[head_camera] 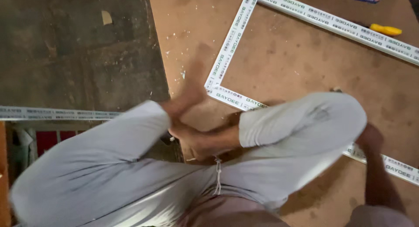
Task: The person sits on the workshop floor with a white uPVC window frame across their lap and uses a chisel to scrape the printed protective film off the frame's corners and edges. They rotate the frame between corners and peel away loosened film pieces by hand.
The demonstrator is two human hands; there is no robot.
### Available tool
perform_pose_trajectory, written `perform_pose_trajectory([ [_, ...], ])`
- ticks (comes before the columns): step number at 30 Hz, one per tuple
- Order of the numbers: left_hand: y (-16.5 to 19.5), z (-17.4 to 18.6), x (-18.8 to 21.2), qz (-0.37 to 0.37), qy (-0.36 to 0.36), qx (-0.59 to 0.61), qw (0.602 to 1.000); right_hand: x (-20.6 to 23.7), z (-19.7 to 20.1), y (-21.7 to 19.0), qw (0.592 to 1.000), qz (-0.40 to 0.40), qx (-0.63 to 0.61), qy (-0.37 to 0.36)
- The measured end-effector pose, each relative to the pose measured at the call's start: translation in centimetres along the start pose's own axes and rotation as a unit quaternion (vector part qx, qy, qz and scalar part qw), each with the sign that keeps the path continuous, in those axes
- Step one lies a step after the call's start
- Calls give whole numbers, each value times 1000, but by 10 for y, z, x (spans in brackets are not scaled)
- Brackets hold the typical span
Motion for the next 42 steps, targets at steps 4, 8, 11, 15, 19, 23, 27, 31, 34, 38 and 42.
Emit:
perform_pose_trajectory([
  [4, -85, 77, 12, 39, 165, 79, 982, 35, -21, 10, 1000, -6, 10, 22],
  [8, -102, 141, 59, 106, 192, 27, 975, 67, -49, 4, 1000, -6, 11, -18],
  [11, -102, 128, 82, 133, -24, -138, 981, 91, -64, -4, 999, -28, 17, -39],
  [15, -103, 40, 80, 212, -166, -41, 962, 115, -76, -15, 997, -46, 31, -48],
  [19, -96, -38, 67, 262, -133, 178, 939, 119, -70, -29, 999, -27, 24, -17],
  [23, -103, -49, 66, 268, -56, 268, 924, 121, -66, -40, 997, -48, 7, -60],
  [27, -103, -15, 58, 133, 173, 257, 941, 112, -69, -56, 990, -46, -60, -122],
  [31, -120, -57, 43, 262, 94, 343, 897, 88, -64, -45, 927, -127, -350, -50],
  [34, -123, -82, 25, 287, 53, 383, 876, 51, -41, -25, 876, -136, -462, 12],
  [38, -129, -102, 14, 278, 79, 404, 868, -1, 0, -34, 814, -62, -575, -45],
  [42, -134, -109, 32, 326, 152, 299, 884, -40, -16, -111, 705, -8, -645, -294],
])
Point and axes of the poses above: each hand's wrist, its own x-axis away from the middle knuckle, its own z-axis out of the back of the hand, y = z × x, the point moved 8 cm from there along -x, towards the middle knuckle, and after that the axes turned 7 degrees about -y, right-handed, at the moved point
